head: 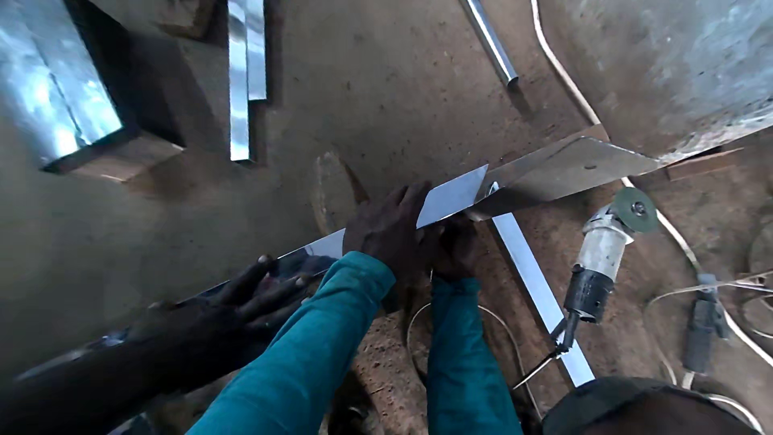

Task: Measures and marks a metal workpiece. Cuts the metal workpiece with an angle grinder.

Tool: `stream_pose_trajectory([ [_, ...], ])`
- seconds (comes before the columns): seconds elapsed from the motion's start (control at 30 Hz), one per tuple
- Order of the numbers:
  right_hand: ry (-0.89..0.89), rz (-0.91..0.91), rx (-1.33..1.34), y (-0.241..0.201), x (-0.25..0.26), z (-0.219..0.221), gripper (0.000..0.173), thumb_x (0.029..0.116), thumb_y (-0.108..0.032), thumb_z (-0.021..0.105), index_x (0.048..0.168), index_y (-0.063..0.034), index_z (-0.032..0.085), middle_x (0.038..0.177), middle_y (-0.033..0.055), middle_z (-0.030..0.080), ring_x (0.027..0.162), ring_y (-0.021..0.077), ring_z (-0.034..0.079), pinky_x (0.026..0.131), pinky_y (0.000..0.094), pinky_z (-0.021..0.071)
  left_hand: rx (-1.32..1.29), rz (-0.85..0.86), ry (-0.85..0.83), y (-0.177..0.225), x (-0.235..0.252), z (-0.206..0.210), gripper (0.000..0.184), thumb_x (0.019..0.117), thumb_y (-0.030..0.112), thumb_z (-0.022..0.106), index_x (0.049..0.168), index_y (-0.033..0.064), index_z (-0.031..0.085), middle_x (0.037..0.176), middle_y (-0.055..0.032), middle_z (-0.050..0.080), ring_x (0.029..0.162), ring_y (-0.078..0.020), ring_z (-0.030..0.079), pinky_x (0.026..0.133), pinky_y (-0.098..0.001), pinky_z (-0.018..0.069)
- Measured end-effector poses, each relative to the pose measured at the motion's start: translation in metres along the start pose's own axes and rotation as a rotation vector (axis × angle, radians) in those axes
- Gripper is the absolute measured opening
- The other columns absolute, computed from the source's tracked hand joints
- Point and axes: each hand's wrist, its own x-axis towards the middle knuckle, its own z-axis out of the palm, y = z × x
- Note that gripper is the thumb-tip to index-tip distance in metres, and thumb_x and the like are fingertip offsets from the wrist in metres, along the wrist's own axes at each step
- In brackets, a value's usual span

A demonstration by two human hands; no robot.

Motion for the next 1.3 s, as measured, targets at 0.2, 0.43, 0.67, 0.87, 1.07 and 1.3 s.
stream_pose_trajectory([
  [0.2,-0.032,0.017,0.064,-0.004,-0.001,0.002,0.015,0.0933,-0.002,0.045,0.094,-0.0128,0.055,0.075,-0.0003,0.064,0.067,0.0103,0.065,0.064,0.0305,0.058,0.029,-0.008,0.025,0.002,0.004,0.004,0.061,0.0875,0.036,0.078,0.14,0.0098,0.059,0.134,-0.0165,0.063,0.103,-0.0376,0.07,0.078,-0.0586,0.0568],
  [0.43,-0.149,-0.019,0.243,-0.012,-0.005,-0.003,0.018,0.0832,-0.035,0.064,0.087,-0.0173,0.064,0.078,0.0021,0.068,0.073,0.0168,0.068,0.066,0.0393,0.0584,0.103,-0.168,-0.081,0.006,0.01,0.002,0.071,0.0844,0.052,0.076,0.141,0.013,0.057,0.143,-0.0157,0.058,0.123,-0.0401,0.062,0.09,-0.0615,0.0534],
  [0.67,-0.187,0.023,0.243,-0.01,-0.004,-0.007,0.046,0.0836,-0.06,0.062,0.099,-0.0166,0.065,0.086,0.0037,0.07,0.078,0.0184,0.069,0.066,0.0394,0.0581,0.096,-0.261,-0.17,0.016,0.015,-0.01,0.061,0.0834,0.045,0.081,0.132,0.0139,0.062,0.13,-0.0139,0.066,0.104,-0.0386,0.069,0.08,-0.0629,0.054],
  [0.87,-0.129,0.048,0.175,-0.013,0.0,0.002,0.068,0.092,-0.081,0.035,0.108,-0.0204,0.062,0.091,0.0002,0.068,0.082,0.0144,0.066,0.071,0.0378,0.0574,0.076,-0.237,-0.145,0.014,0.013,-0.007,0.061,0.0841,0.044,0.081,0.133,0.0125,0.062,0.133,-0.013,0.065,0.108,-0.0375,0.069,0.083,-0.0618,0.0547],
  [1.07,-0.057,0.037,0.123,-0.015,-0.004,0.013,0.066,0.0967,-0.078,0.026,0.112,-0.0216,0.058,0.093,0.0023,0.069,0.084,0.0175,0.069,0.066,0.0399,0.059,0.018,-0.196,-0.125,0.008,0.013,-0.004,0.063,0.0838,0.042,0.082,0.134,0.0106,0.061,0.131,-0.0159,0.065,0.105,-0.0379,0.068,0.085,-0.0631,0.0533],
  [1.3,-0.057,-0.036,0.083,-0.012,0.003,0.012,0.064,0.0991,-0.075,0.023,0.109,-0.0226,0.058,0.084,-0.001,0.066,0.077,0.0134,0.066,0.066,0.037,0.0579,0.021,-0.202,-0.105,0.01,0.012,-0.003,0.062,0.0841,0.039,0.082,0.135,0.0112,0.061,0.13,-0.0152,0.066,0.105,-0.0387,0.068,0.084,-0.0645,0.0522],
])
